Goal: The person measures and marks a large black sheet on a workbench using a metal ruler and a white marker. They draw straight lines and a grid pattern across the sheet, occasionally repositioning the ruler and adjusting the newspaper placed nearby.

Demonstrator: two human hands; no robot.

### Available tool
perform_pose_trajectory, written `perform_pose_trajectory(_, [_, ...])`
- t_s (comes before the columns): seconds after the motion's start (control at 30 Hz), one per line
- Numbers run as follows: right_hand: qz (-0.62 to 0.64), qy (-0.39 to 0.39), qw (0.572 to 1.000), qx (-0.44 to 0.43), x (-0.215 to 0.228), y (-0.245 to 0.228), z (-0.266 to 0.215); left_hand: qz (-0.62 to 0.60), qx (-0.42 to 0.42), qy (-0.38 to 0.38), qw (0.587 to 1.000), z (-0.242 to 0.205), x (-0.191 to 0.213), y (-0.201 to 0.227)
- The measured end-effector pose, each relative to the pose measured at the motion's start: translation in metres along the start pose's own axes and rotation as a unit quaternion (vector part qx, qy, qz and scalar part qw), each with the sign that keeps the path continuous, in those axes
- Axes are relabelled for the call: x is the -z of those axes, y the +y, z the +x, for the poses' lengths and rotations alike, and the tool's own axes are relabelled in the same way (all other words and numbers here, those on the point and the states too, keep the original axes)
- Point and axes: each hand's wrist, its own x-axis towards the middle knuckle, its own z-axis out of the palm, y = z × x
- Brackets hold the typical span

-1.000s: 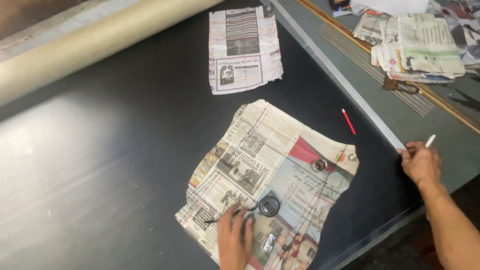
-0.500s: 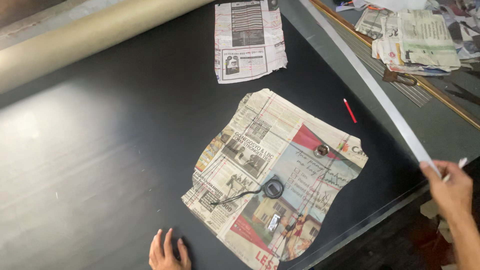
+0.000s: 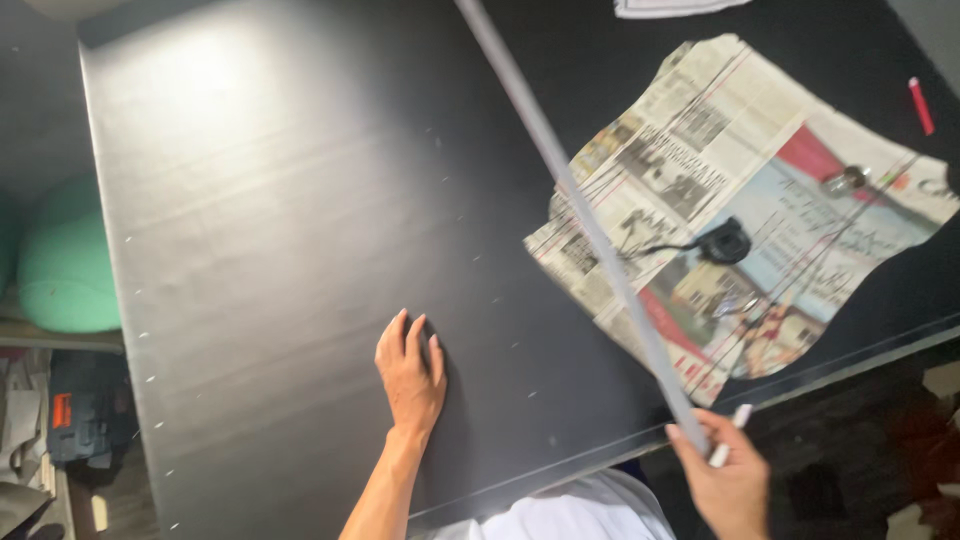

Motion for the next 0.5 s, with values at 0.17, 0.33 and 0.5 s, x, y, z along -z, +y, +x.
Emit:
perform_pose_trajectory(0.17, [-0.089,-0.028,0.995,-0.038,-0.084,-0.039,-0.090,-0.044,-0.071,-0.011,0.996,0.022,-0.007,-0.030])
perform_pose_trajectory(0.33, [-0.234,-0.070,0.962,0.122,-0.118,-0.076,-0.118,-0.081,-0.160,0.013,0.984,0.091,-0.049,-0.040])
perform_pose_trajectory(0.5, [-0.255,-0.052,0.958,0.119,-0.125,-0.087,-0.135,-0.072,-0.095,-0.019,0.993,0.128,-0.109,-0.043])
